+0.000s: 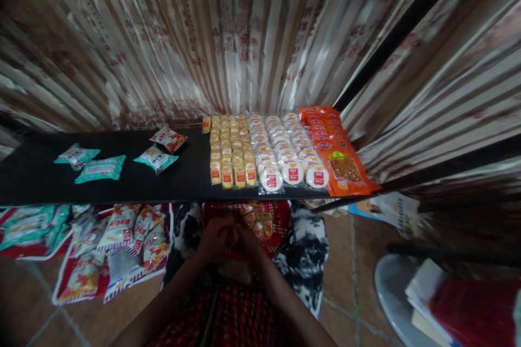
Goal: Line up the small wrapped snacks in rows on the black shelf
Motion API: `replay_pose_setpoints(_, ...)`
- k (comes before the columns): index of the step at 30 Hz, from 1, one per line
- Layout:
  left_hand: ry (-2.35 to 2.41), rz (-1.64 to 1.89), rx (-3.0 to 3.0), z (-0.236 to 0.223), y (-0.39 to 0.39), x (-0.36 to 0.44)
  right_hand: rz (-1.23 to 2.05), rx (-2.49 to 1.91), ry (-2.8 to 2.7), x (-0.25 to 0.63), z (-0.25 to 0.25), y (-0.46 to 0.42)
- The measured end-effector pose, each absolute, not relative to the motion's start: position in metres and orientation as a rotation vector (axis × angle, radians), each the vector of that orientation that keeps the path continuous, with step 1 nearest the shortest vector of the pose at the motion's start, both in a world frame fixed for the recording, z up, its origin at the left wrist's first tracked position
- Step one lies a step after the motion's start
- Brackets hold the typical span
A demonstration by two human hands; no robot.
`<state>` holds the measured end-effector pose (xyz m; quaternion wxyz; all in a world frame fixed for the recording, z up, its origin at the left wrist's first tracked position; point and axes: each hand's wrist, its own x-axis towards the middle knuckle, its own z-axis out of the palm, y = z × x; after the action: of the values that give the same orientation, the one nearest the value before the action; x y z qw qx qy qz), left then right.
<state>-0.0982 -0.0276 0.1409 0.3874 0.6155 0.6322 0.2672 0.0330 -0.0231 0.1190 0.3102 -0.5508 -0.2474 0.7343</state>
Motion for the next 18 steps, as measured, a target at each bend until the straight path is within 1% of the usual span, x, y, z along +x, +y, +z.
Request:
replay_pose_setpoints(10, 1.612, 0.766, 1.619, 0.139, -0.035, -0.093, 1.963, -1.379, -0.580, 0.031, 0.124, -0.025)
replay_pose_setpoints(18, 1.690, 0.807, 1.508, 0.131, -0.040, -0.093, 1.926, -1.451, -0.585, 0.030, 0.129, -0.024)
